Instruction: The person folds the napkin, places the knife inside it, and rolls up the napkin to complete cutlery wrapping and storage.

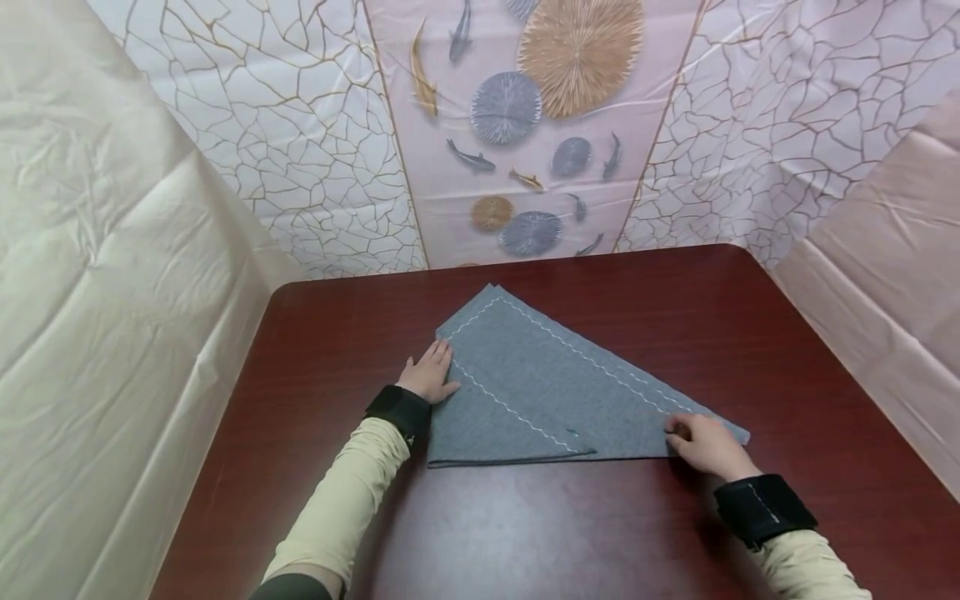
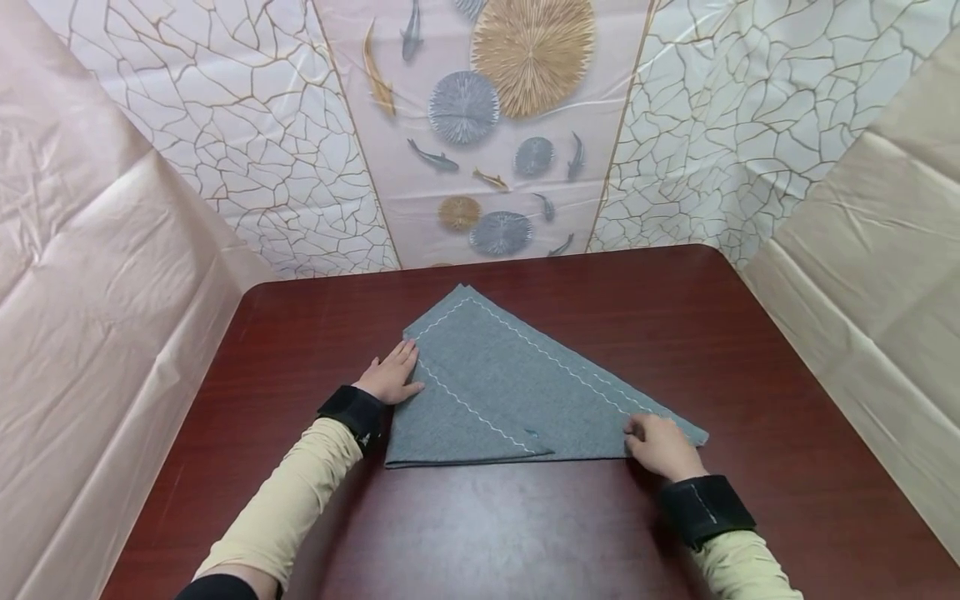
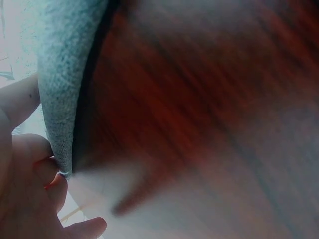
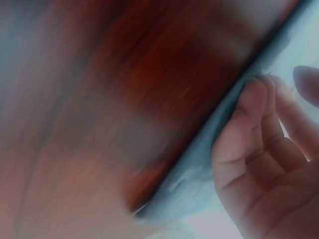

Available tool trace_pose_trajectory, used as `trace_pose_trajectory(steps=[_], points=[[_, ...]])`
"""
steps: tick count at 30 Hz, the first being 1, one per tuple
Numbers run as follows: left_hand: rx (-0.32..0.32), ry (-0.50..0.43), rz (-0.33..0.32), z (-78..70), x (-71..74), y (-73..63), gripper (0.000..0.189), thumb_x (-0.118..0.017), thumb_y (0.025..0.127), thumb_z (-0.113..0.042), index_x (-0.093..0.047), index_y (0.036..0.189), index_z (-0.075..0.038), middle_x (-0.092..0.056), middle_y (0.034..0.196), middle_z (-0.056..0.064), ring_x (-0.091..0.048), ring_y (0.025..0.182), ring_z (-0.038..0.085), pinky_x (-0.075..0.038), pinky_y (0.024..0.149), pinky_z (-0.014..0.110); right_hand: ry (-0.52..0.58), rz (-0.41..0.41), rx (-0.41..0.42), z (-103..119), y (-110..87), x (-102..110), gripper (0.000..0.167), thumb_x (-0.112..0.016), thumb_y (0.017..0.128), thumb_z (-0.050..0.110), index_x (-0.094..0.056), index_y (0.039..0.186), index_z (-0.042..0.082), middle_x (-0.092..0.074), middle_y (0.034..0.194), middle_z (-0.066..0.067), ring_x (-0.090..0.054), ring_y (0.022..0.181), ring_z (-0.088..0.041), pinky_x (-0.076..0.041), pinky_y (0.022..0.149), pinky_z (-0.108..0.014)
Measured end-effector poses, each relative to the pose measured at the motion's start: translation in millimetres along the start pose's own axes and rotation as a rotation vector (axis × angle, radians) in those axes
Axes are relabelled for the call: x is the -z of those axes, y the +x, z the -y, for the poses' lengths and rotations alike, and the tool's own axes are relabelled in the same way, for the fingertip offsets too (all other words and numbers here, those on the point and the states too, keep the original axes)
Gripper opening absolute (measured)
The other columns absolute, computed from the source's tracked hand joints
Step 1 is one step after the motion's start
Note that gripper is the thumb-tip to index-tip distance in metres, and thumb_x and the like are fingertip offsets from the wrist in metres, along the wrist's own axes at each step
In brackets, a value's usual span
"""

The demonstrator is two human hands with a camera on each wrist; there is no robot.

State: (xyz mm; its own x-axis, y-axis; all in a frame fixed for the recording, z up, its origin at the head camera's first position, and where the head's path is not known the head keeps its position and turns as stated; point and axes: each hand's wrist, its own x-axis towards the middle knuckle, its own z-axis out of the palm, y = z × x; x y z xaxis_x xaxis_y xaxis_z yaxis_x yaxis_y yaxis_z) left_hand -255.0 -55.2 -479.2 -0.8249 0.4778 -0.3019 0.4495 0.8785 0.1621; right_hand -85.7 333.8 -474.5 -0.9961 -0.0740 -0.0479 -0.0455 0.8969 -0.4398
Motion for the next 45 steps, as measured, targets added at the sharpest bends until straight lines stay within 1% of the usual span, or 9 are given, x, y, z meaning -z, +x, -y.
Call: trace_pose_trajectory(steps=[7, 11, 14, 19, 23, 28, 35, 41, 45], points=[[0.002, -0.019, -0.016, -1.3, -3.3, 3.8, 0.069, -0.051, 0.092, -0.035, -0.02, 0.143, 0.0, -0.013, 0.15, 0.013, -0.009, 0.138, 0.024, -0.018, 0.102, 0.056, -0.039, -0.034, -0.24, -23.1, -13.0, 19.9, 0.021, -0.061, 0.077, 0.009, -0.054, 0.09, -0.007, -0.056, 0.071, -0.016, -0.053, 0.061, -0.027, -0.042, 0.054, -0.042], [-0.003, -0.019, -0.014, -2.4, -4.4, 4.7, 0.069, -0.051, 0.092, -0.036, -0.021, 0.143, 0.0, -0.014, 0.15, 0.014, -0.01, 0.137, 0.024, -0.019, 0.102, 0.056, -0.061, 0.004, -0.463, -31.1, -20.5, 29.9, 0.052, -0.065, 0.078, 0.029, -0.042, 0.095, -0.014, -0.052, 0.08, -0.034, -0.054, 0.067, -0.042, -0.043, 0.054, -0.049], [-0.004, -0.025, -0.009, -3.4, -3.1, 4.2, 0.069, -0.051, 0.092, -0.035, -0.021, 0.143, 0.0, -0.014, 0.15, 0.014, -0.01, 0.137, 0.025, -0.019, 0.102, 0.056, -0.067, 0.036, -0.555, -35.7, -24.6, 34.2, 0.063, -0.065, 0.076, 0.047, -0.044, 0.084, -0.011, -0.049, 0.074, -0.031, -0.052, 0.065, -0.041, -0.042, 0.053, -0.048], [-0.001, -0.02, -0.008, -5.0, -1.9, 4.1, 0.069, -0.052, 0.092, -0.036, -0.021, 0.143, 0.0, -0.014, 0.15, 0.014, -0.01, 0.137, 0.024, -0.019, 0.102, 0.056, -0.031, 0.005, -0.528, -41.0, -28.8, 34.2, 0.052, -0.065, 0.075, 0.05, -0.042, 0.063, 0.004, -0.034, 0.059, -0.008, -0.042, 0.057, -0.026, -0.034, 0.049, -0.037], [-0.001, 0.003, -0.043, -7.5, -2.5, 5.9, 0.068, -0.054, 0.09, -0.034, -0.025, 0.141, 0.0, -0.018, 0.149, 0.015, -0.013, 0.137, 0.026, -0.019, 0.101, 0.057, 0.002, -0.121, -0.434, -41.6, -29.1, 31.0, 0.044, -0.069, 0.075, 0.034, -0.042, 0.074, 0.0, -0.041, 0.062, -0.01, -0.046, 0.059, -0.028, -0.037, 0.052, -0.041], [-0.034, 0.067, -0.177, -21.9, 0.8, 9.2, 0.059, -0.06, 0.087, -0.03, -0.04, 0.135, -0.002, -0.032, 0.141, 0.018, -0.023, 0.133, 0.03, -0.021, 0.099, 0.059, 0.071, -0.266, -0.347, -37.4, -28.3, 28.3, 0.044, -0.07, 0.073, 0.013, -0.04, 0.096, -0.009, -0.053, 0.07, -0.015, -0.051, 0.064, -0.031, -0.037, 0.061, -0.047], [-0.227, 0.13, -0.389, -88.9, 13.0, 16.8, 0.044, -0.06, 0.084, -0.027, -0.054, 0.122, -0.006, -0.053, 0.122, 0.011, -0.045, 0.116, 0.027, -0.039, 0.091, 0.046, 0.094, -0.428, -0.259, -26.2, -25.6, 23.2, 0.044, -0.066, 0.068, 0.0, -0.046, 0.105, -0.011, -0.056, 0.069, -0.012, -0.05, 0.063, -0.031, -0.038, 0.062, -0.043], [-0.482, 0.024, -0.29, -181.6, 13.8, 17.0, 0.026, -0.057, 0.087, -0.025, -0.063, 0.107, -0.009, -0.065, 0.098, 0.002, -0.061, 0.089, 0.015, -0.048, 0.07, 0.025, 0.053, -0.493, -0.183, -9.1, -18.7, 15.5, 0.034, -0.065, 0.066, -0.005, -0.048, 0.095, -0.005, -0.051, 0.066, -0.007, -0.047, 0.057, -0.025, -0.036, 0.059, -0.042], [-0.558, -0.051, -0.204, -229.5, 4.5, 20.1, 0.032, -0.055, 0.089, -0.025, -0.059, 0.117, -0.011, -0.065, 0.096, -0.003, -0.06, 0.085, 0.006, -0.045, 0.07, 0.018, 0.032, -0.527, -0.117, 2.9, -12.2, 6.7, 0.032, -0.065, 0.062, -0.008, -0.048, 0.089, -0.003, -0.05, 0.065, -0.005, -0.048, 0.055, -0.024, -0.037, 0.056, -0.046]])
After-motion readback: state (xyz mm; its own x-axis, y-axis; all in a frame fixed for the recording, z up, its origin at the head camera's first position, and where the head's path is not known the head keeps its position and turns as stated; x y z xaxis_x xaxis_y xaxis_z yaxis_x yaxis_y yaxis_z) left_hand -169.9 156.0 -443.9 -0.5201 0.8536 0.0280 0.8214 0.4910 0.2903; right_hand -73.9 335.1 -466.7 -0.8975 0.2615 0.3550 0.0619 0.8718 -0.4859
